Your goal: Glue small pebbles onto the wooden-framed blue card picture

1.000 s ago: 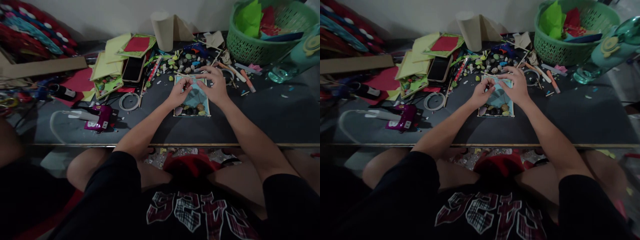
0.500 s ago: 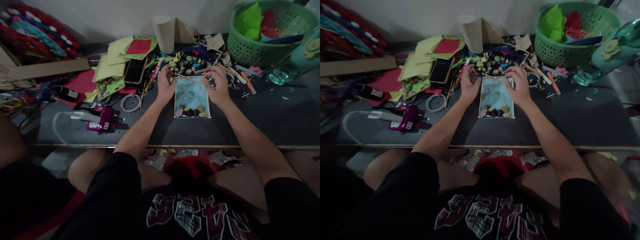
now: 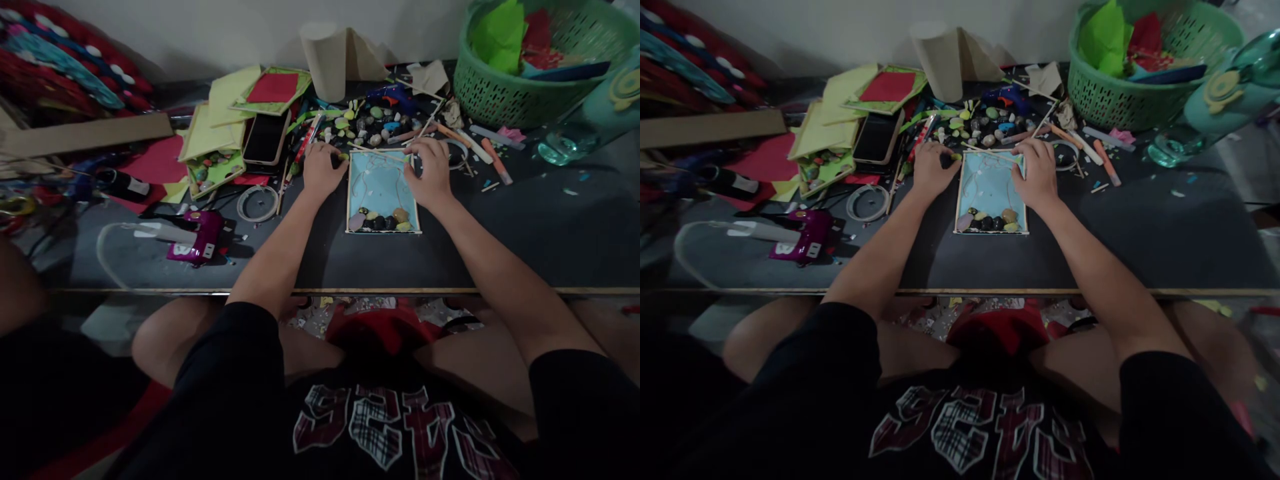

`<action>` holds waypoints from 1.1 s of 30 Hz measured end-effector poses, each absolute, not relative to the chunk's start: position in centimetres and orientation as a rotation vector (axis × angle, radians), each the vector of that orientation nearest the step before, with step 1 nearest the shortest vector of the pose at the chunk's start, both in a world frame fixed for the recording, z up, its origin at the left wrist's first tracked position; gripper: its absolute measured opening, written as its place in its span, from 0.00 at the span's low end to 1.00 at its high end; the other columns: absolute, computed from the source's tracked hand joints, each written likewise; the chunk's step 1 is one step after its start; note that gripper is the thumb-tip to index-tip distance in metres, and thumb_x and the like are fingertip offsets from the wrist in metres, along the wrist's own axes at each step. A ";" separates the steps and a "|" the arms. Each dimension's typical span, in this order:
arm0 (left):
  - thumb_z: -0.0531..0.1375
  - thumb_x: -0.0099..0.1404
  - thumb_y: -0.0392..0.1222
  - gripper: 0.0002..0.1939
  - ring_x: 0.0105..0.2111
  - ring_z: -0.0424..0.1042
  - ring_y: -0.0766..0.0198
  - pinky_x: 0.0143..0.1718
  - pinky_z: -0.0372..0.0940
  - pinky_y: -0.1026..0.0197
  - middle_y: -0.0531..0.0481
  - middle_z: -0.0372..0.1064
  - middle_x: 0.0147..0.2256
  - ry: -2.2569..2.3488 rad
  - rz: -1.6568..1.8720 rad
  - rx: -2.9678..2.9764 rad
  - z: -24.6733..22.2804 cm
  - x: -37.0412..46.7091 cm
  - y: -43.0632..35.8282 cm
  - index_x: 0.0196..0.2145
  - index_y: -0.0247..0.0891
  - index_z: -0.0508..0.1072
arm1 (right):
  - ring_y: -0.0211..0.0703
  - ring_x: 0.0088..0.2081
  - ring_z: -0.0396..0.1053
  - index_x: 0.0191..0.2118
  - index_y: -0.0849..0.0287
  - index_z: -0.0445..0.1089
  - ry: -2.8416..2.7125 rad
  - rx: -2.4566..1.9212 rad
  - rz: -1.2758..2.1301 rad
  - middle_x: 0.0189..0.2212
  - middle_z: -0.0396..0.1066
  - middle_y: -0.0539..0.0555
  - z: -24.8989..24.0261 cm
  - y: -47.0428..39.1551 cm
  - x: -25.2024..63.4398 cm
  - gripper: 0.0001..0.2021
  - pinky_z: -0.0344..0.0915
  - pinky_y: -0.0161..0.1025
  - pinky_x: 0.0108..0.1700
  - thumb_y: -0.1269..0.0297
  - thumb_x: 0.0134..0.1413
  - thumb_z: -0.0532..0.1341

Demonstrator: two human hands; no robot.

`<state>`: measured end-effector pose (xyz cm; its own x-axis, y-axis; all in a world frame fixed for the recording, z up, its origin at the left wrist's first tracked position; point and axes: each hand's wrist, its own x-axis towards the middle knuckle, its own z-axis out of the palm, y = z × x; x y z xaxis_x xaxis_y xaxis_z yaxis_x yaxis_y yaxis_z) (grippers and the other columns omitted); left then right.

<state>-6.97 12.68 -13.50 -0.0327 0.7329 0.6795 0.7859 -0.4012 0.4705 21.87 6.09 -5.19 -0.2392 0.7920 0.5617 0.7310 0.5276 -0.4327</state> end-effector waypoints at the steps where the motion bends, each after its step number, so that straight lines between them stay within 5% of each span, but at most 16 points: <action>1: 0.66 0.56 0.61 0.19 0.47 0.69 0.46 0.57 0.62 0.35 0.41 0.72 0.37 -1.715 -1.445 -2.135 -13.5 -7.0 12.7 0.34 0.42 0.72 | 0.57 0.56 0.60 0.45 0.51 0.71 -2.003 -1.232 0.110 0.51 0.69 0.59 -5.3 6.1 21.8 0.11 0.58 0.60 0.61 0.55 0.63 0.56; 10: 0.62 0.59 0.67 0.23 0.38 0.72 0.54 0.47 0.69 0.46 0.47 0.71 0.31 -1.727 -1.597 -2.134 -11.7 -6.6 11.8 0.33 0.43 0.70 | 0.57 0.57 0.64 0.45 0.56 0.70 -2.006 -1.270 0.094 0.51 0.70 0.60 -5.4 6.4 22.0 0.11 0.60 0.61 0.61 0.69 0.55 0.58; 15: 0.59 0.65 0.64 0.21 0.34 0.74 0.63 0.39 0.70 0.57 0.49 0.75 0.35 -1.675 -1.731 -2.353 -8.0 -3.8 8.6 0.39 0.43 0.72 | 0.56 0.54 0.68 0.49 0.53 0.67 -1.994 -1.191 0.275 0.52 0.71 0.61 -4.2 5.5 21.6 0.14 0.66 0.59 0.57 0.57 0.58 0.61; 22: 0.55 0.67 0.66 0.24 0.39 0.78 0.61 0.40 0.73 0.56 0.47 0.78 0.40 -1.506 -1.816 -2.610 -5.1 0.3 3.9 0.42 0.43 0.76 | 0.50 0.41 0.75 0.51 0.50 0.66 -1.827 -0.991 0.788 0.39 0.77 0.54 -3.5 3.8 19.9 0.30 0.73 0.53 0.48 0.36 0.49 0.64; 29: 0.56 0.66 0.66 0.23 0.36 0.77 0.62 0.38 0.73 0.57 0.49 0.79 0.38 -1.526 -1.768 -2.519 -4.5 0.5 3.2 0.40 0.44 0.77 | 0.53 0.42 0.77 0.51 0.50 0.66 -1.637 -0.968 0.942 0.38 0.78 0.54 -3.8 4.4 19.9 0.37 0.74 0.54 0.46 0.33 0.38 0.69; 33: 0.57 0.67 0.63 0.21 0.41 0.77 0.60 0.45 0.72 0.53 0.49 0.79 0.38 -1.441 -1.613 -2.495 -4.1 0.5 2.6 0.39 0.45 0.77 | 0.54 0.47 0.76 0.50 0.48 0.66 -1.575 -0.954 1.066 0.43 0.79 0.54 -3.5 4.3 19.6 0.37 0.75 0.56 0.49 0.32 0.37 0.69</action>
<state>0.51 2.57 -4.15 0.1470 0.7333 0.6638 0.5774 -0.6085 0.5444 19.63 4.33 -3.55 -0.2216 0.9326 0.2850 0.0820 0.3090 -0.9475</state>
